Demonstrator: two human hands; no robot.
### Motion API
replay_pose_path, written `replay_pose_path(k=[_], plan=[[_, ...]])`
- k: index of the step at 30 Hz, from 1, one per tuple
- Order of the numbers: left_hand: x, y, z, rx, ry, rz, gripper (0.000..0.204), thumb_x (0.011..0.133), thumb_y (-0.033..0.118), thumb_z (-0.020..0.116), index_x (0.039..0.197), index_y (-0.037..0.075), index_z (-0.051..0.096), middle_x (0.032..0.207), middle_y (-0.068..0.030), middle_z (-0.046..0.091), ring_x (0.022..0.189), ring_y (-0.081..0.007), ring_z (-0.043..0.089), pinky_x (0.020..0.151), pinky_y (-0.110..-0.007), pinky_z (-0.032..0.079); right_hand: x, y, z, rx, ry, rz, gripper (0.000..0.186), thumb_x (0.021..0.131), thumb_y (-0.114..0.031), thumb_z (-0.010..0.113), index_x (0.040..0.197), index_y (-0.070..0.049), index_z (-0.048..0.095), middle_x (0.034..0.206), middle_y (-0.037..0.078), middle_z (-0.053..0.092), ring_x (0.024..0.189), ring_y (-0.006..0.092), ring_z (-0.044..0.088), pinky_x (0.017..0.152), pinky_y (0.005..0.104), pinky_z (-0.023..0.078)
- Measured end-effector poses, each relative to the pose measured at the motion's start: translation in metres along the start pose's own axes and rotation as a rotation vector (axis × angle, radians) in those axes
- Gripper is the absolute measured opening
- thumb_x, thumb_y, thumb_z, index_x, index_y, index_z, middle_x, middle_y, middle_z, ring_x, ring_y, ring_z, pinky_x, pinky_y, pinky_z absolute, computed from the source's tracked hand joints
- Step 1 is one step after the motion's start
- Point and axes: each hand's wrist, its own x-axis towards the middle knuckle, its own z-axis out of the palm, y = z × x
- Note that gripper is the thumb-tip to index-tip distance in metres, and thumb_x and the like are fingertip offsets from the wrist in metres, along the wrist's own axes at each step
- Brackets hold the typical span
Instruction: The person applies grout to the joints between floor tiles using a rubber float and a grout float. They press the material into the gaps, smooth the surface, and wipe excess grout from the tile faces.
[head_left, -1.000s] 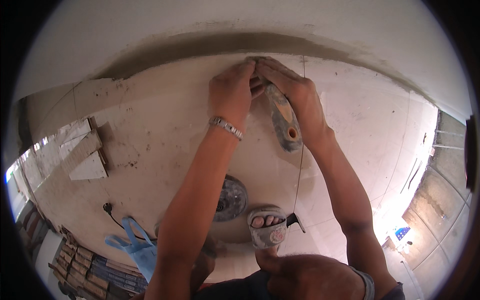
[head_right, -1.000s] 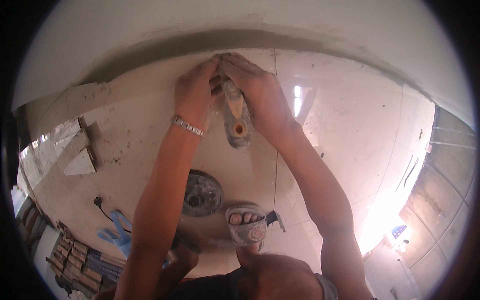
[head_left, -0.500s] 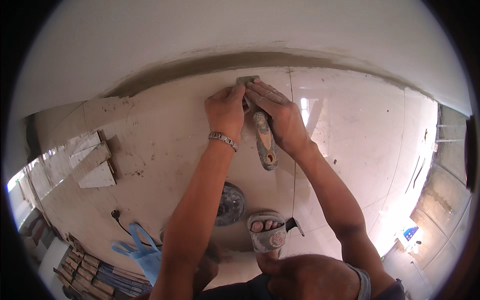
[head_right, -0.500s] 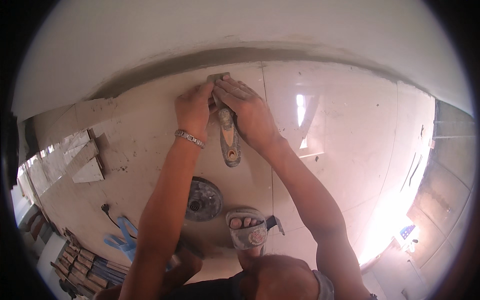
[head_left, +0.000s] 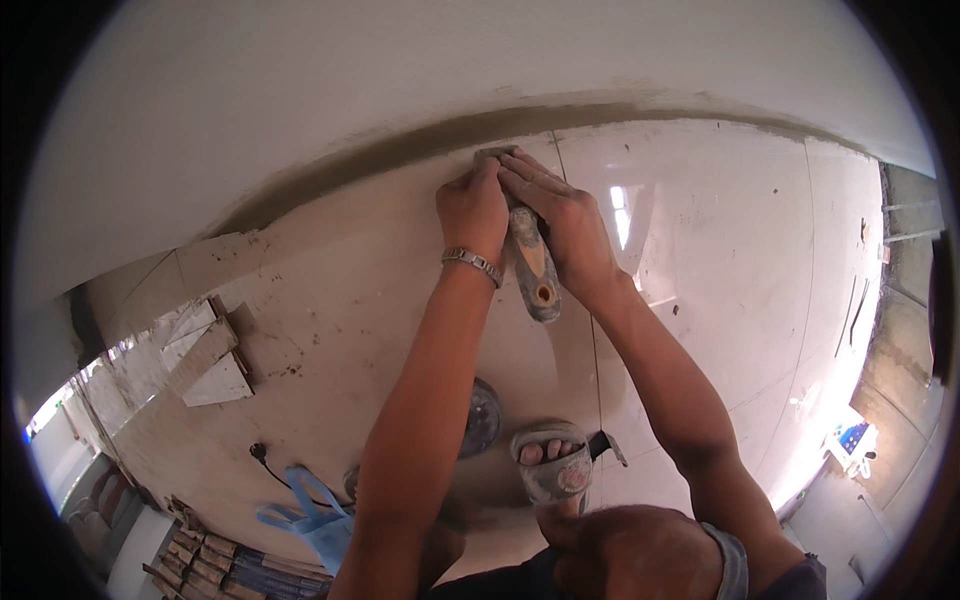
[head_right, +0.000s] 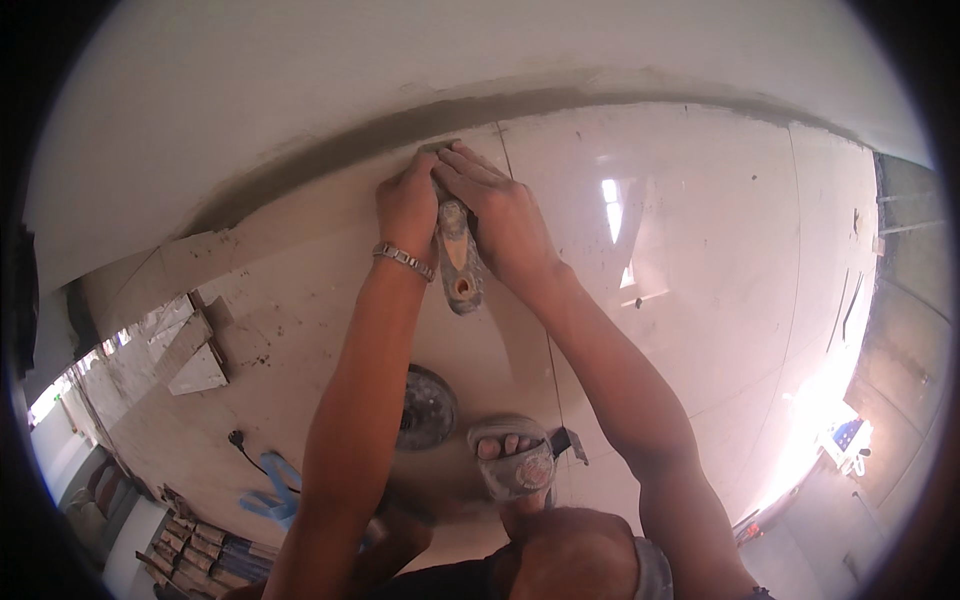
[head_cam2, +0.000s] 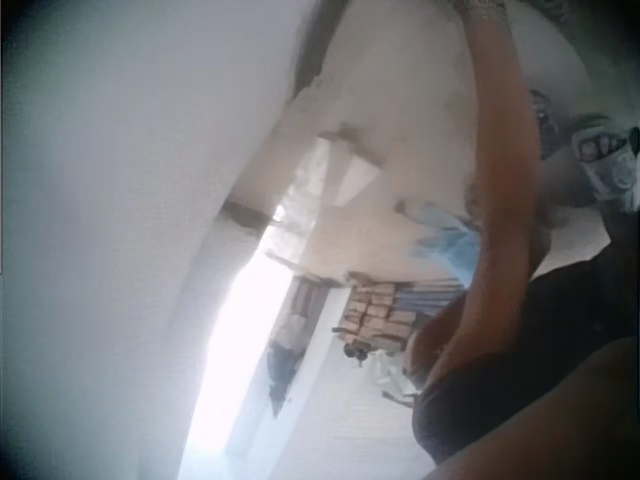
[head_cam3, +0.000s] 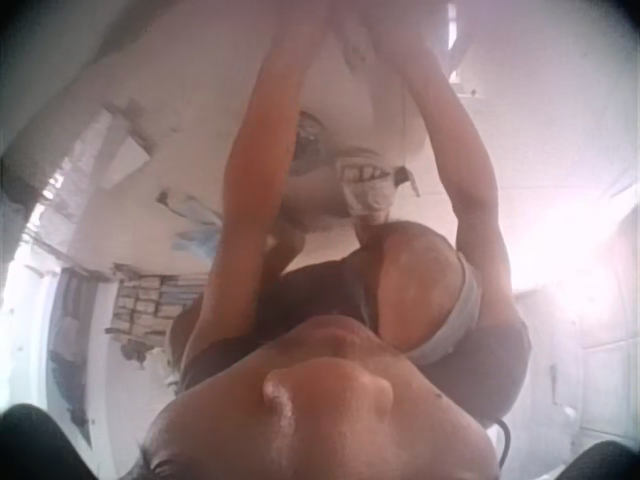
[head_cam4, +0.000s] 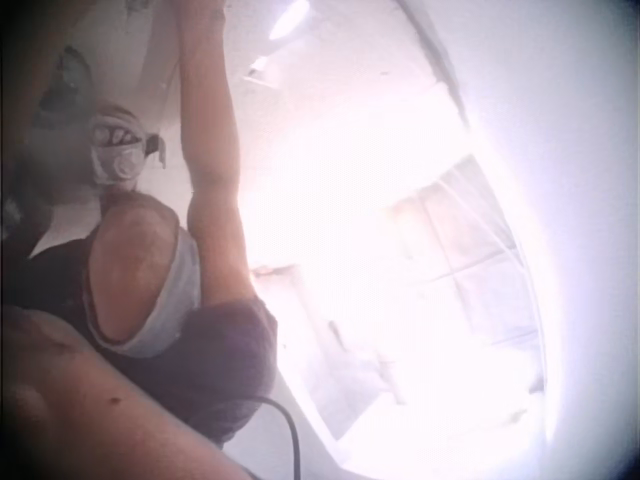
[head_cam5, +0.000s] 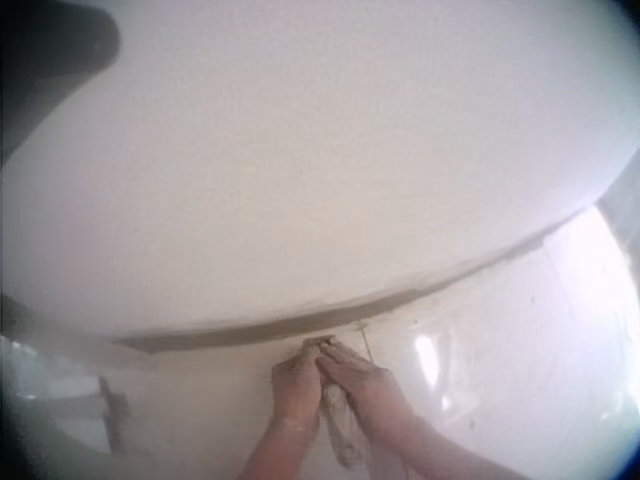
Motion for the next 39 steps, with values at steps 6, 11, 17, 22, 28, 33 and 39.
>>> replay_pose_path(k=[6,11,17,22,28,33,39], plan=[[0.004,-0.026,-0.002,0.175,0.12,0.236,0.039,0.094,0.024,0.058,0.085,-0.012,0.069,0.081,-0.0187,0.072,0.075,-0.0216,0.066,0.074,-0.039,0.051,-0.007,-0.003,0.0,0.027,0.002,-0.008,0.051,0.077,0.006,0.067,0.128,0.004,0.064,0.137,0.024,0.061,0.135,0.0403,0.052,0.111,0.045,0.048],[0.01,-0.007,-0.001,0.042,0.089,0.071,0.041,0.094,0.025,0.056,0.085,-0.012,0.07,0.086,-0.0275,0.073,0.075,-0.0267,0.071,0.076,-0.041,0.051,0.007,-0.006,0.005,0.011,0.01,0.014,0.05,0.078,0.006,0.067,0.127,0.004,0.064,0.135,0.024,0.061,0.134,0.0409,0.053,0.11,0.0453,0.048],[0.005,-0.015,-0.002,0.218,0.135,0.209,0.043,0.095,0.026,0.056,0.079,-0.012,0.068,0.077,-0.0256,0.072,0.071,-0.0259,0.07,0.073,-0.042,0.051,0.001,0.002,0.005,0.011,0.007,-0.027,0.05,0.077,0.005,0.069,0.127,0.003,0.063,0.136,0.022,0.061,0.134,0.0386,0.053,0.108,0.0453,0.05],[0.019,-0.016,-0.005,0.34,0.132,0.308,0.043,0.095,0.028,0.056,0.08,-0.01,0.071,0.073,-0.0216,0.073,0.07,-0.0262,0.07,0.074,-0.042,0.052,0.004,-0.006,0.005,0.014,0.023,-0.012,0.051,0.077,0.005,0.069,0.127,0.001,0.064,0.135,0.021,0.062,0.133,0.0384,0.054,0.107,0.0454,0.051],[0.025,-0.014,-0.002,0.174,0.083,0.166,0.043,0.095,0.028,0.056,0.081,-0.009,0.071,0.077,-0.0239,0.073,0.076,-0.0324,0.074,0.077,-0.042,0.053,0.006,-0.004,0.008,-0.01,0.052,-0.031,0.048,0.08,0.003,0.067,0.128,0.001,0.063,0.136,0.021,0.062,0.134,0.0387,0.054,0.107,0.0457,0.051],[0.023,-0.025,-0.008,0.308,0.099,0.338,0.042,0.094,0.028,0.058,0.083,-0.01,0.072,0.078,-0.0219,0.074,0.075,-0.0265,0.072,0.077,-0.04,0.053,-0.001,-0.003,0.01,-0.032,0.058,-0.019,0.047,0.081,0.002,0.067,0.128,0.002,0.064,0.135,0.022,0.062,0.133,0.0384,0.054,0.107,0.0453,0.051],[0.022,-0.013,-0.003,0.128,0.096,0.173,0.036,0.094,0.023,0.06,0.088,-0.01,0.074,0.085,-0.0211,0.076,0.079,-0.0267,0.072,0.078,-0.038,0.053,0.006,0.002,0.014,-0.001,0.055,-0.024,0.055,0.078,-0.002,0.069,0.133,0.004,0.062,0.138,0.026,0.06,0.136,0.0431,0.051,0.11,0.0449,0.047]])
